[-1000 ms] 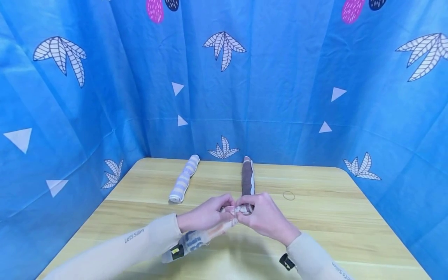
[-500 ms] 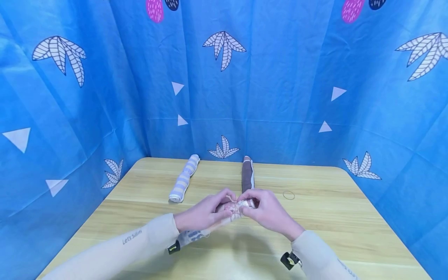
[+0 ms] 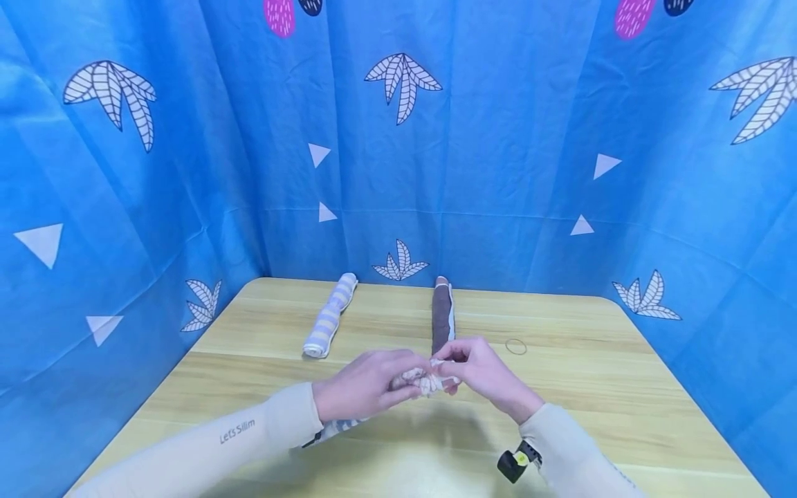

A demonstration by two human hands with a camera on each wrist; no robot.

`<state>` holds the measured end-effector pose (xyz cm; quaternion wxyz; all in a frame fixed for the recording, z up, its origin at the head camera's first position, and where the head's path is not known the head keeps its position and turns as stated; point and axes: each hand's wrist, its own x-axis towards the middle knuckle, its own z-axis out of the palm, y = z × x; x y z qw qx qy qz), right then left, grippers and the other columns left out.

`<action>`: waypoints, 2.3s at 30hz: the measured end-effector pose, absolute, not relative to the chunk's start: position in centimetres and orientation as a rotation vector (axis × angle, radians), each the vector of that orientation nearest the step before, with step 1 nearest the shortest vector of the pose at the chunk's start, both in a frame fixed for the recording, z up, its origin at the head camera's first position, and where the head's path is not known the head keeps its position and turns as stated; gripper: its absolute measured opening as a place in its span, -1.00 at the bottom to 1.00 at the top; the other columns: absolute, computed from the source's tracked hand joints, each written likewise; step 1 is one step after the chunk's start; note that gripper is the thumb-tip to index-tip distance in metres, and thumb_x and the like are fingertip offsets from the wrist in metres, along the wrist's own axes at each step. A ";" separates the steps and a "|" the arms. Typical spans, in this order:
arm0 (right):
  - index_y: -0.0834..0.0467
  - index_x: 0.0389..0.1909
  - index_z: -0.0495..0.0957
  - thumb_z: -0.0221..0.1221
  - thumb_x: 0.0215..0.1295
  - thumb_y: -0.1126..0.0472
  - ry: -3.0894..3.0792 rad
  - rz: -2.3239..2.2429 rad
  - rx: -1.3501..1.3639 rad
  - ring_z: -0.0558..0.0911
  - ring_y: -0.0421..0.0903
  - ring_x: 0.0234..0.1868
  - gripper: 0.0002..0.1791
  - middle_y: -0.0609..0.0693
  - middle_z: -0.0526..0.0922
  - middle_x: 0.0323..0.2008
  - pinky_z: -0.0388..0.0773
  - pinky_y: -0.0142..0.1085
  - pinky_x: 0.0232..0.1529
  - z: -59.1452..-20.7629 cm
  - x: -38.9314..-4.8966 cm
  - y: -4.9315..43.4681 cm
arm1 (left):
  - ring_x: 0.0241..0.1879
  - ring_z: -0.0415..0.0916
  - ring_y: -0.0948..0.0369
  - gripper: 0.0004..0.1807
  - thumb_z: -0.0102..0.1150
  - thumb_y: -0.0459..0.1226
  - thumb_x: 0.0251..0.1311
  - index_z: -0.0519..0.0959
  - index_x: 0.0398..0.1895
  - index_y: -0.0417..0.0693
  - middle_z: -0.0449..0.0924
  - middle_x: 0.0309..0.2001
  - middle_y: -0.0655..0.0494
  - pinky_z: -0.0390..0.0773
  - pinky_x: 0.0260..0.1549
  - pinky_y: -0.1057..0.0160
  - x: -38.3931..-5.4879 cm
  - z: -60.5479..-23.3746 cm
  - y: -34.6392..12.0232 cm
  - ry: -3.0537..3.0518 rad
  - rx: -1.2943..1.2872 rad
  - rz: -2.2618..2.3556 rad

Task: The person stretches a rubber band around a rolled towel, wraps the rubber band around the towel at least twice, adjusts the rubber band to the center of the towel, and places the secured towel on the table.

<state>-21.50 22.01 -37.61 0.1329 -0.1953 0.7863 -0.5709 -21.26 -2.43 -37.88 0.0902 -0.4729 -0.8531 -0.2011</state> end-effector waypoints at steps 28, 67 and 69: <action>0.47 -0.22 0.60 0.20 0.16 0.39 2.180 -1.826 -0.362 0.53 -0.20 -0.58 -0.78 -0.01 0.65 -0.50 0.53 -0.36 -0.51 -38.7 -21.0 20.7 | -0.51 0.26 0.49 -0.90 0.19 -0.19 0.36 0.46 -0.29 0.17 0.43 -0.26 0.31 0.24 -0.60 0.60 -21.4 -39.6 -1.7 -2.448 -1.516 -0.393; -0.11 -0.01 0.66 0.30 0.34 0.13 2.642 -1.421 -1.053 0.62 -0.17 -0.20 -0.77 -0.15 0.69 -0.13 0.61 -0.32 -0.17 -37.3 -20.0 21.7 | -0.27 0.51 0.37 -0.81 0.20 -0.19 0.38 0.42 -0.06 0.20 0.57 -0.14 0.24 0.56 -0.33 0.41 -22.3 -38.4 -3.3 -2.705 -1.445 -1.478; -0.10 -0.08 0.67 0.28 0.36 0.12 2.658 -1.410 -1.014 0.60 -0.18 -0.28 -0.85 -0.14 0.68 -0.23 0.59 -0.33 -0.25 -37.2 -19.8 21.7 | -0.29 0.52 0.36 -0.82 0.21 -0.16 0.38 0.42 -0.07 0.22 0.57 -0.17 0.25 0.57 -0.35 0.40 -22.0 -38.4 -3.3 -2.693 -1.433 -1.493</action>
